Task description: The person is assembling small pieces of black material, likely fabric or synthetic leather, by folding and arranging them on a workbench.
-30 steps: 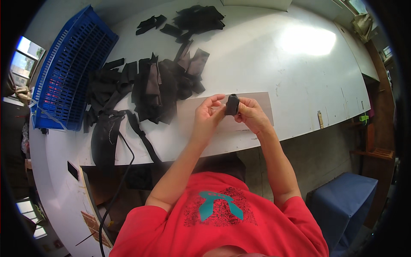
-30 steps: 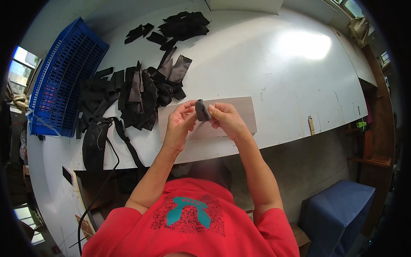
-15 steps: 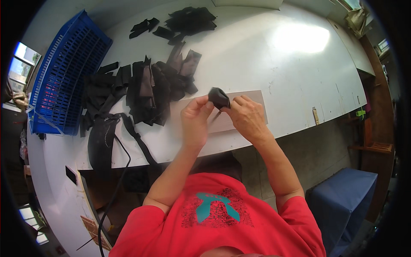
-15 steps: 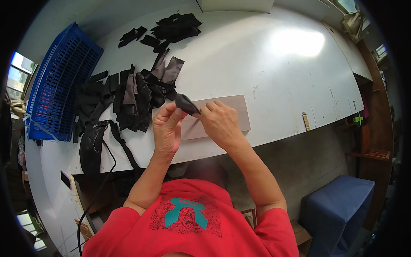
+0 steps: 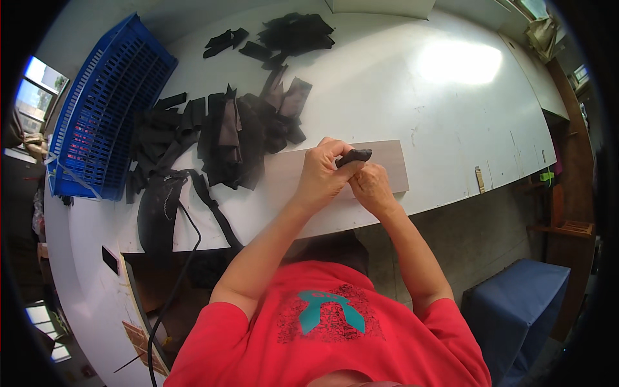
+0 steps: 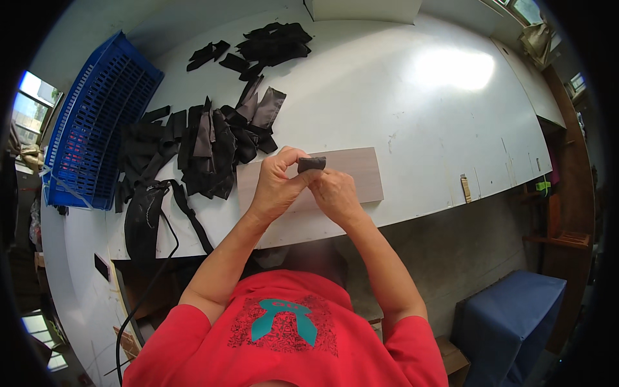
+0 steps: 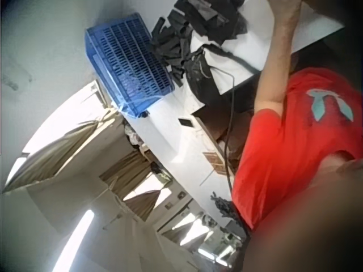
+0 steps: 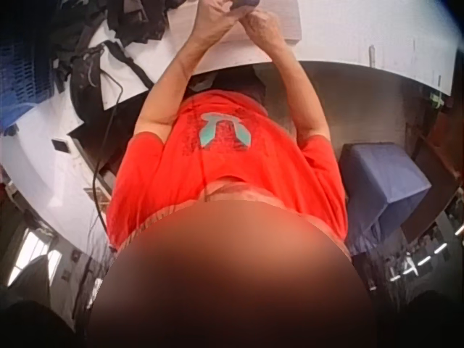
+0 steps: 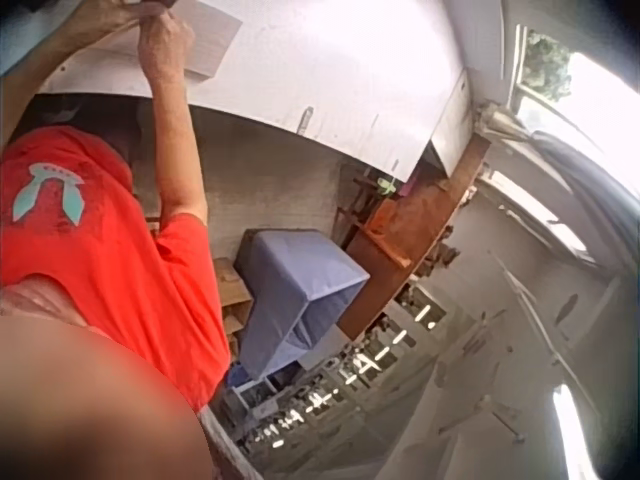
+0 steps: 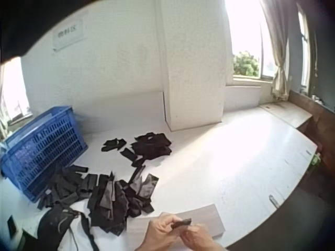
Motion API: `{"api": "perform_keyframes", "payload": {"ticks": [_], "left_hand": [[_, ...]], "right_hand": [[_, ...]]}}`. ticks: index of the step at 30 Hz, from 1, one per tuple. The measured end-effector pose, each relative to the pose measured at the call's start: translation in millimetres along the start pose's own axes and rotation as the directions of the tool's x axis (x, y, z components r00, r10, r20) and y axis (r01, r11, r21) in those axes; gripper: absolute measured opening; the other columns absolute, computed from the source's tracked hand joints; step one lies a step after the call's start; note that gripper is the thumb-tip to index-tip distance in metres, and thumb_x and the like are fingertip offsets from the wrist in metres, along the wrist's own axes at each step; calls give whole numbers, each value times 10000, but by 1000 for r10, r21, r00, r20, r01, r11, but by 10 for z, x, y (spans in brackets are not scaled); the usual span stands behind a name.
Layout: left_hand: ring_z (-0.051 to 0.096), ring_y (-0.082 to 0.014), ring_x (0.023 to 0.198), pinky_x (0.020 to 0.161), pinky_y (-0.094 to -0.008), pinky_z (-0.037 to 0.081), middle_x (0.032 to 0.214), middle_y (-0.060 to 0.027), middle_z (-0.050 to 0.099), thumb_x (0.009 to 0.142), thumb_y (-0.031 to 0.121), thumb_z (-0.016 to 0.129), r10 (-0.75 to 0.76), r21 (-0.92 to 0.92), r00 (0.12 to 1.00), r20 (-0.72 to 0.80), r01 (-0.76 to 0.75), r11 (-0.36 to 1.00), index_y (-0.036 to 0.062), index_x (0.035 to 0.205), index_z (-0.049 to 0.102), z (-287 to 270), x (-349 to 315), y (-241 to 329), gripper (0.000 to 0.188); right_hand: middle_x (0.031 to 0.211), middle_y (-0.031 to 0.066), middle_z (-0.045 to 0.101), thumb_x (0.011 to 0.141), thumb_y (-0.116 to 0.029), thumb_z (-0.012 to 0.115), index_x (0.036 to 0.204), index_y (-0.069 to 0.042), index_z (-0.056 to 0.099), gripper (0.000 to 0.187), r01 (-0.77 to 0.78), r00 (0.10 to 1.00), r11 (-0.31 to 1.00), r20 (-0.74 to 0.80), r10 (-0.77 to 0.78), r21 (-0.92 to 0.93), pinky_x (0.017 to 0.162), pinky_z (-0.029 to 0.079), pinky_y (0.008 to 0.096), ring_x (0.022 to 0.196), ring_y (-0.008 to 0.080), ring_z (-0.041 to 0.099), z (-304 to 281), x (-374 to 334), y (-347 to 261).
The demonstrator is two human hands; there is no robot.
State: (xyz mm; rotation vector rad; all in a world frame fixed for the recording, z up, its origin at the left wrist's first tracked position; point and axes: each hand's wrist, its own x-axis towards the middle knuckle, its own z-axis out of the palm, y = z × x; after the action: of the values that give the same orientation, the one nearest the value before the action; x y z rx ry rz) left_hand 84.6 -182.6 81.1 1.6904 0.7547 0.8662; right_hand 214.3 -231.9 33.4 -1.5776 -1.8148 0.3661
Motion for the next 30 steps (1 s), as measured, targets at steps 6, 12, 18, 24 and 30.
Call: {"api": "perform_keyframes", "payload": {"ticks": [6,12,18,24,30], "left_hand": [[546,-109,834,749,-253,423,856,-34,604,770,84,626,-25,-487,999,-31,7,873,28,921,604,-33,-34,170,162],[538,-173,895,803,-310,412,925,-77,598,799,133,582,-44,-842,977,-210,-158,516,44,924,606,-156,-17,78,155],[531,-159,881,816,-285,408,918,-94,590,817,95,561,-104,-825,985,-138,-56,562,2,898,595,-86,-100,-28,128],[522,-111,862,802,-236,394,888,-77,599,825,62,529,-105,-688,973,-207,-68,722,5,894,598,-241,-19,-27,112],[574,-143,719,646,-231,466,806,-96,601,777,46,549,38,213,841,-539,92,973,-25,870,570,-496,699,-799,119]], "right_hand": [[629,118,536,806,-200,539,741,-23,549,188,-23,1000,999,19,22,33,525,405,403,594,312,528,-163,101,-153],[607,99,521,800,-237,551,677,-23,519,249,-42,993,992,106,55,-123,506,403,384,571,290,524,-392,211,-341],[596,88,513,797,-249,553,642,-28,511,274,8,1000,988,2,-7,-155,493,398,383,571,278,530,-80,128,-202],[635,91,556,815,-242,540,740,-16,569,239,57,975,998,218,-46,-41,498,416,347,556,229,542,-563,261,-428],[601,79,556,851,-396,461,686,31,566,469,-382,922,664,223,316,643,461,396,229,530,113,500,-1035,1060,5]]}}
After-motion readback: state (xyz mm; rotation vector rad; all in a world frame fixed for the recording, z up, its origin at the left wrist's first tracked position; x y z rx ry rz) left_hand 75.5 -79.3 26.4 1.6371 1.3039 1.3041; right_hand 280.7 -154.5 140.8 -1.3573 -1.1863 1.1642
